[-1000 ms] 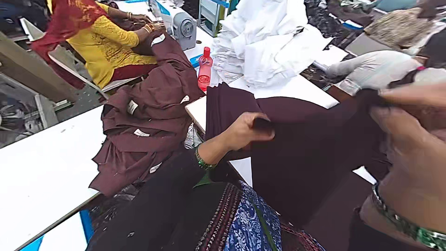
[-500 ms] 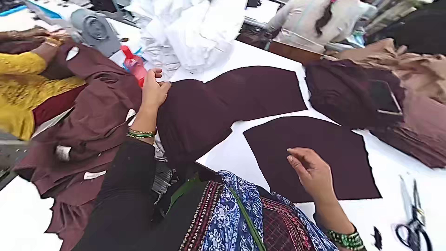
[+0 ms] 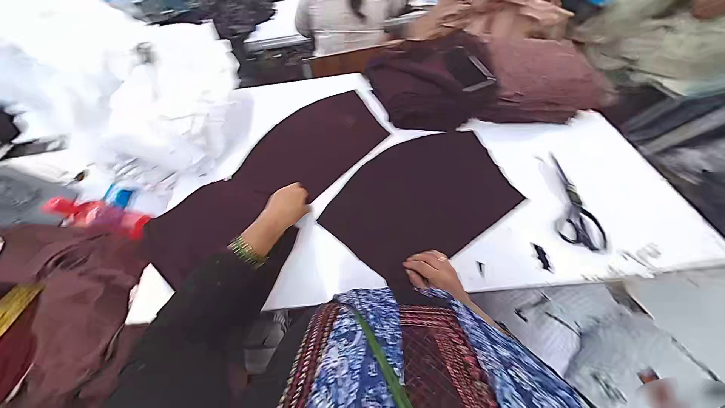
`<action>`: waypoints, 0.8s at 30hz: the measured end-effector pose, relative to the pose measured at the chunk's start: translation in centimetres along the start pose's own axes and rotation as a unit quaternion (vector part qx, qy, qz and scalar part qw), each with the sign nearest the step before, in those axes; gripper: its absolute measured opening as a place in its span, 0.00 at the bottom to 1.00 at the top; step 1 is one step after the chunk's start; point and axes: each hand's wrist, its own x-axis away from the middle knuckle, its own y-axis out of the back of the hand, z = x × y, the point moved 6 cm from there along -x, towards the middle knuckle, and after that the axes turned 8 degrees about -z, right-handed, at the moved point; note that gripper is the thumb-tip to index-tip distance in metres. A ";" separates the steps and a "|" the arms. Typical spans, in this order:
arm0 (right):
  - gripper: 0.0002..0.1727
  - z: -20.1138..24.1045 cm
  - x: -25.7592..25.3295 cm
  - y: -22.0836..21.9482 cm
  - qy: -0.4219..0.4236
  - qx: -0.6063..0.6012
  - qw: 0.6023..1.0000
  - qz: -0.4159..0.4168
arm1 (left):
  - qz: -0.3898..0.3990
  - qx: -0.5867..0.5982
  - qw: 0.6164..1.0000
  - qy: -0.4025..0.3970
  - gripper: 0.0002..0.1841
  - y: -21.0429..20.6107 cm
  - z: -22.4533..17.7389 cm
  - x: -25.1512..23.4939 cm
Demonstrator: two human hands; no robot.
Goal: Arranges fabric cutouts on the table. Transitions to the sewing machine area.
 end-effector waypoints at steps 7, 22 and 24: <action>0.09 0.4 -0.7 0.3 0.007 -0.041 0.999 0.012 | -0.019 0.034 0.997 -0.073 0.17 -0.2 -0.1 -3.2; 0.14 0.2 -0.6 0.3 -0.016 -0.015 1.000 0.021 | -0.146 0.094 0.976 -0.128 0.11 -0.2 0.0 -2.1; 0.13 0.2 -0.6 0.2 -0.020 -0.014 0.999 0.026 | -0.142 0.072 0.978 -0.135 0.10 -0.4 -0.3 -2.0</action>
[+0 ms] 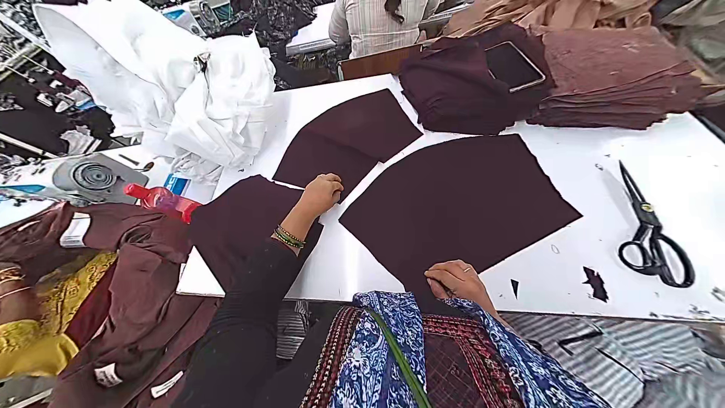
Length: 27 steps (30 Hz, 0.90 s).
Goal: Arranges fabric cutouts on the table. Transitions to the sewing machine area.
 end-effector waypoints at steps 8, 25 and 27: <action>0.13 -0.1 0.0 -0.1 0.000 0.008 1.000 0.005 | 0.081 -0.063 0.990 0.096 0.16 -1.0 -1.4 0.4; 0.13 -0.1 0.0 -0.1 -0.002 0.002 1.000 -0.006 | 0.129 -0.108 0.976 0.134 0.16 -1.2 -2.7 1.1; 0.13 -0.1 -0.1 -0.1 0.003 0.006 1.000 -0.008 | 0.119 -0.109 0.978 0.132 0.15 -1.4 -2.6 1.2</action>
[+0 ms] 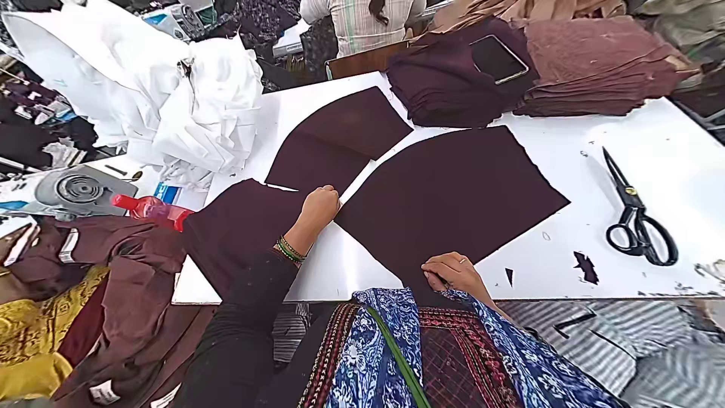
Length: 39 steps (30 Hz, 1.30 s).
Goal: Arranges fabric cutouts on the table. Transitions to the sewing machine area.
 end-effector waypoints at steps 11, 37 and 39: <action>0.13 0.0 0.2 0.0 -0.006 -0.006 1.000 0.001 | -0.025 0.050 0.998 -0.013 0.13 0.7 1.1 -0.2; 0.13 -0.1 0.2 -0.2 -0.005 -0.008 1.000 0.009 | -0.043 0.070 0.997 0.011 0.12 0.6 1.3 0.2; 0.13 -0.2 0.2 -0.1 -0.005 -0.010 1.000 0.010 | -0.049 0.081 0.995 0.013 0.11 0.8 1.5 0.1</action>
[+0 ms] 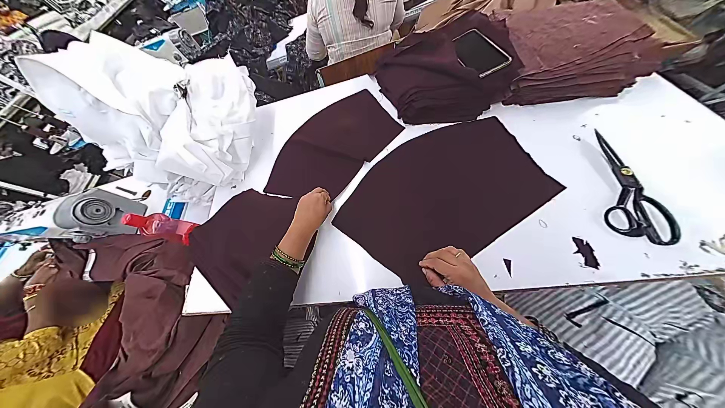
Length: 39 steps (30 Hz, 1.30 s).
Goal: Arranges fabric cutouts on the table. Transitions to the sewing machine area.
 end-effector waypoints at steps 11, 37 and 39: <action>0.14 -0.2 0.1 -0.1 0.004 -0.001 1.000 0.002 | 0.029 -0.013 0.999 -0.006 0.08 2.3 1.7 -0.9; 0.17 -0.2 0.4 -0.3 0.029 -0.087 0.993 0.079 | 0.031 0.206 0.972 -0.111 0.32 -5.4 -13.2 6.5; 0.15 0.1 0.4 -0.5 0.050 -0.102 0.987 0.109 | -0.019 0.182 0.972 -0.145 0.26 -6.5 -12.8 7.2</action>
